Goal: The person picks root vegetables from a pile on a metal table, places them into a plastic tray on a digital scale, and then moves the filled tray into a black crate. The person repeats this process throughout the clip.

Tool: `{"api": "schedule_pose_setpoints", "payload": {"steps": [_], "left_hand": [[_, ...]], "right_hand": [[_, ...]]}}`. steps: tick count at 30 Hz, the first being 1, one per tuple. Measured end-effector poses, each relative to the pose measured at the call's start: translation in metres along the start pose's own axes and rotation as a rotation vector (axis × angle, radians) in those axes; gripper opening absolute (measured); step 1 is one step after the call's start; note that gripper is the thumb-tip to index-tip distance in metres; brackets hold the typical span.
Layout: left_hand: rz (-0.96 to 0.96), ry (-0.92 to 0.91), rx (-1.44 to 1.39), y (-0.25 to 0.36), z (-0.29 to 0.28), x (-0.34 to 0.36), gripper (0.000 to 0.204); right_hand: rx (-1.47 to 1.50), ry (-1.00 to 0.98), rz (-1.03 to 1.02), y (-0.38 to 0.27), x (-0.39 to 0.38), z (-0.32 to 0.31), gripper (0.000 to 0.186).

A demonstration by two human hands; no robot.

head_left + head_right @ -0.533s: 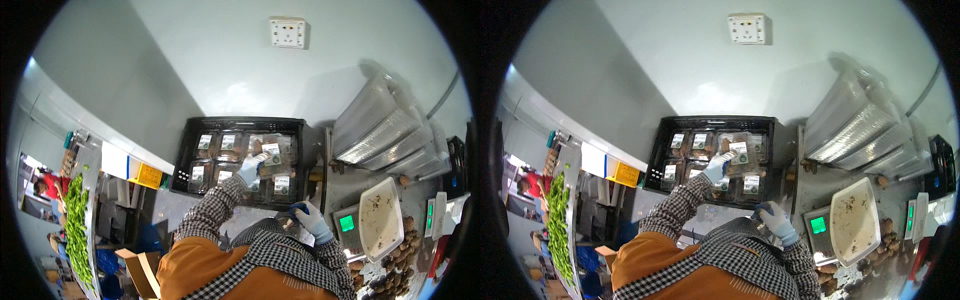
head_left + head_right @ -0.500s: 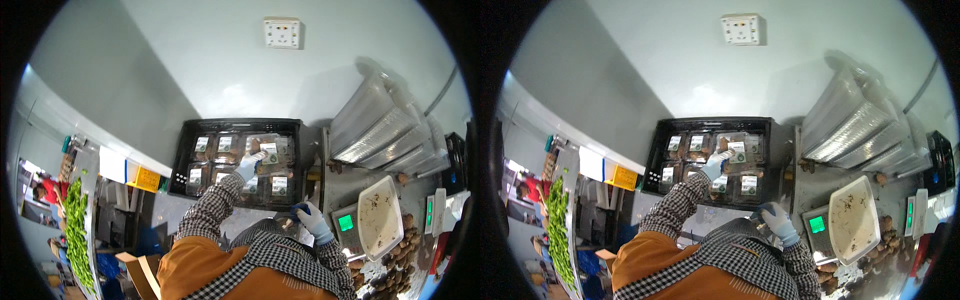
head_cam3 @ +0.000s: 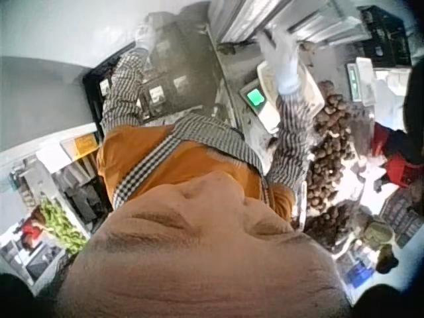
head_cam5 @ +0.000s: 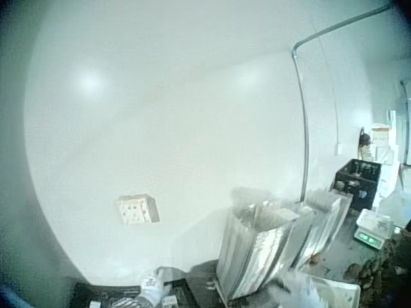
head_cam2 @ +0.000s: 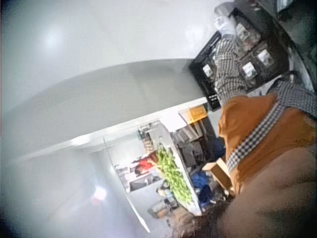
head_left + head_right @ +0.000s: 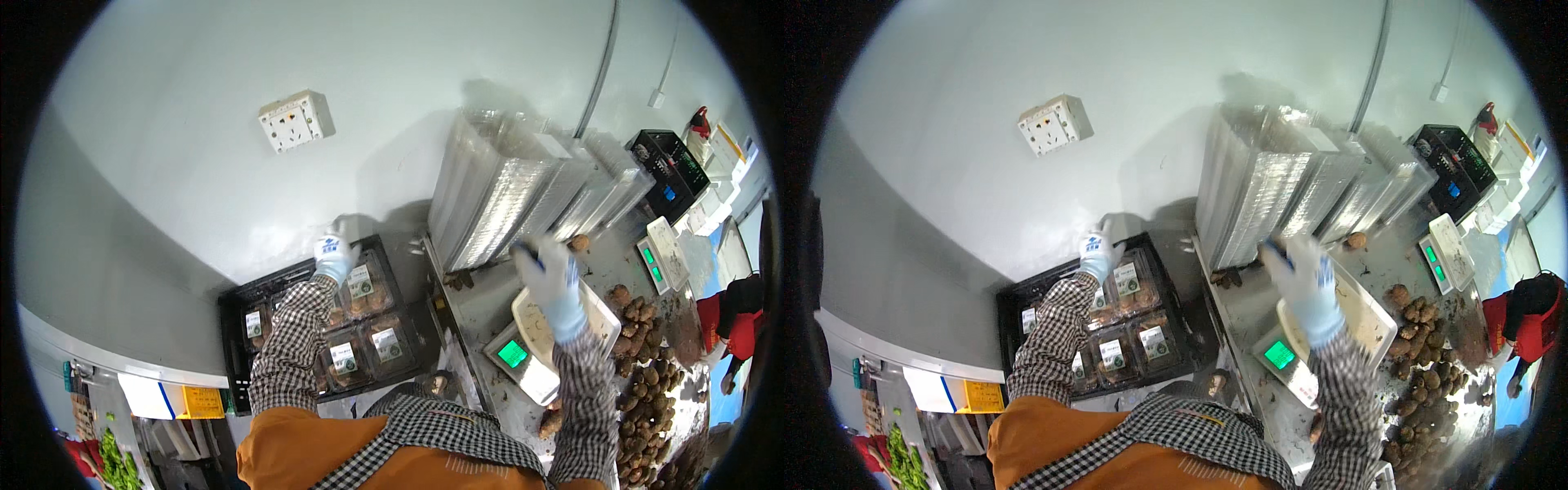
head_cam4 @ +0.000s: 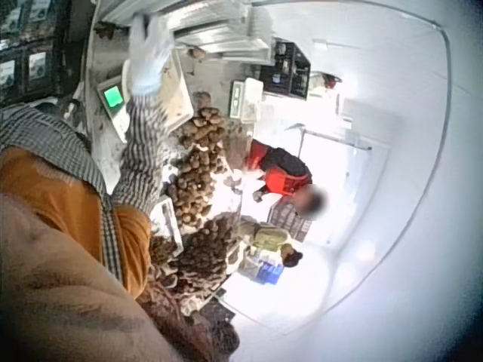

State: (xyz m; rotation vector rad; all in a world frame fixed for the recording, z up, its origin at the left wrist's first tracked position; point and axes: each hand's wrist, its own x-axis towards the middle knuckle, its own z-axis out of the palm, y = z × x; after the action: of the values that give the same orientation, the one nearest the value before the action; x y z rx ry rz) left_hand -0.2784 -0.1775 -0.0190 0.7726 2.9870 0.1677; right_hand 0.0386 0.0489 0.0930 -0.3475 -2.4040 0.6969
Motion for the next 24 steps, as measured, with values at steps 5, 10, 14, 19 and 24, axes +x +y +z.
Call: {"api": "schedule_pose_setpoints", "payload": {"steps": [5,10,14,19,24], "left_hand": [[0.681,0.264,-0.475,0.094,-0.053,-0.014,0.055],[0.723,0.263,-0.472,0.19,-0.05,-0.021,0.074],[0.641,0.236,-0.557,0.185,-0.038,-0.027,0.082],[0.713,0.335,-0.605,0.196,-0.028,-0.031,0.081],[0.675,0.372,-0.591,0.197,-0.018,-0.016,0.082]], "right_hand": [[-0.571,-0.027,-0.024,-0.026,0.154,0.01,0.038],[-0.744,-0.457,0.154,0.039,0.245,0.035,0.036],[-0.994,-0.684,-0.206,0.008,0.248,0.025,0.021],[-0.929,-0.489,-0.19,0.036,0.243,0.015,0.029],[-0.396,0.066,0.21,-0.036,0.196,-0.005,0.036]]}}
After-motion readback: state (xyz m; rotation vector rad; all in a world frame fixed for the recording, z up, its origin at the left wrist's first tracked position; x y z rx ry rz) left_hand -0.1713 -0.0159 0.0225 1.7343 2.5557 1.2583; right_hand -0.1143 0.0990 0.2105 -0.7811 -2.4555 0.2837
